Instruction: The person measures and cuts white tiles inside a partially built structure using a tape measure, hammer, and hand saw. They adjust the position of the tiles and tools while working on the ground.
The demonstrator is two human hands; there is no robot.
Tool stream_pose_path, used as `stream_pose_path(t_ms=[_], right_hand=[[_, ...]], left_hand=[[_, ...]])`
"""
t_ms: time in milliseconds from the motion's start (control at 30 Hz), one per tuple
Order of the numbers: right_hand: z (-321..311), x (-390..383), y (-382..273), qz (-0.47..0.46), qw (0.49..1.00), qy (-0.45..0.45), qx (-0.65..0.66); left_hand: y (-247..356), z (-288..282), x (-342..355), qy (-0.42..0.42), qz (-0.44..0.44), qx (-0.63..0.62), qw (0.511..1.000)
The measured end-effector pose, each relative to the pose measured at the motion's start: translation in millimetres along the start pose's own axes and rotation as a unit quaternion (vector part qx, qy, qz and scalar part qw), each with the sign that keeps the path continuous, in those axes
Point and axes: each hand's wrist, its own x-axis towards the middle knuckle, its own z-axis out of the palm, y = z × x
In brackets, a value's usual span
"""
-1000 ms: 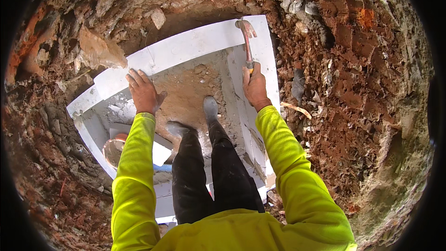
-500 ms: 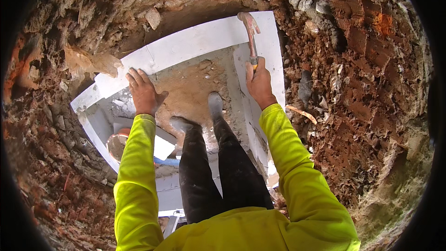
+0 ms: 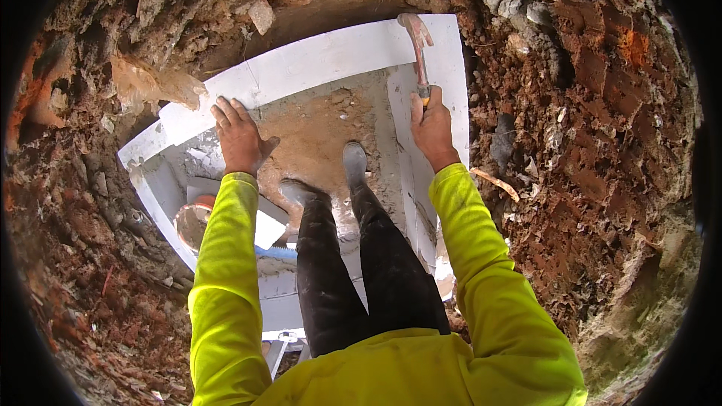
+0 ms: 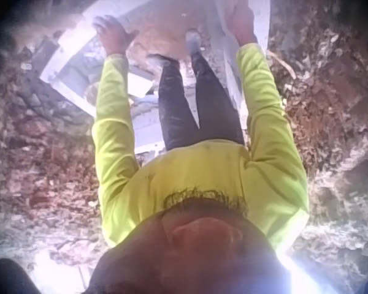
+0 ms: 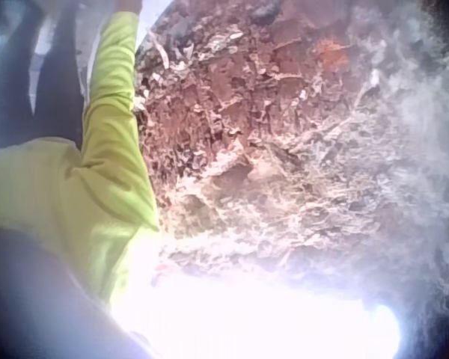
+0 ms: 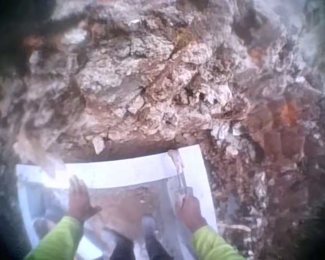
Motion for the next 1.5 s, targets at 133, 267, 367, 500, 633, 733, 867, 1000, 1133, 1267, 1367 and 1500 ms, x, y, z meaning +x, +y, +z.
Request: stream_pose_path(t_ms=[133, 267, 367, 500, 633, 733, 867, 1000, 1133, 1267, 1367, 1500], right_hand=[[-9.6, 5.3, 11.0, 0.010, 1.000, -0.025, 0.006], [-8.6, 8.3, 23.6, -0.012, 1.000, 0.006, -0.015], [-27.3, 9.8, 16.7, 0.017, 0.999, -0.027, -0.004], [-41.3, -24.6, 22.5, -0.003, 0.999, 0.014, -0.044], [-42.1, -84.9, 56.3, 0.026, 0.996, 0.088, 0.016], [-42.9, -121.9, 104.5, 0.025, 0.991, 0.101, -0.088], [-32.1, -141.0, 147.4, -0.012, 0.983, 0.016, -0.180], [-48.5, -107.8, 182.5, -0.044, 0.930, -0.065, -0.359], [-65.3, -95.5, 149.6, -0.056, 0.922, -0.030, -0.381], [-54.1, -132.7, 96.4, -0.153, 0.947, -0.100, -0.265], [-34.6, -139.0, 47.0, -0.212, 0.907, -0.285, -0.225], [13.2, -159.7, -55.3, -0.375, 0.818, -0.409, -0.155]], left_hand=[[2.1, -1.9, 0.6, -0.005, -0.005, 0.009, 1.000], [9.8, 0.6, 4.9, 0.014, 0.002, 0.012, 1.000], [10.1, 2.7, 6.5, 0.014, 0.001, 0.001, 1.000], [0.3, 5.7, -2.7, 0.011, -0.017, -0.019, 1.000], [-10.0, 16.0, -5.1, 0.020, -0.039, -0.048, 0.998], [2.0, 14.0, -5.6, 0.033, -0.062, -0.081, 0.994], [41.4, 48.9, -68.2, 0.139, -0.075, -0.282, 0.946], [79.0, 95.5, -183.5, 0.084, -0.171, -0.468, 0.863], [59.7, 140.3, -314.8, 0.126, -0.355, -0.514, 0.771], [23.3, 166.8, -478.2, 0.096, -0.596, -0.475, 0.640], [43.8, 181.4, -582.9, 0.050, -0.723, -0.453, 0.519], [139.2, 185.4, -685.3, 0.056, -0.840, -0.476, 0.255]])
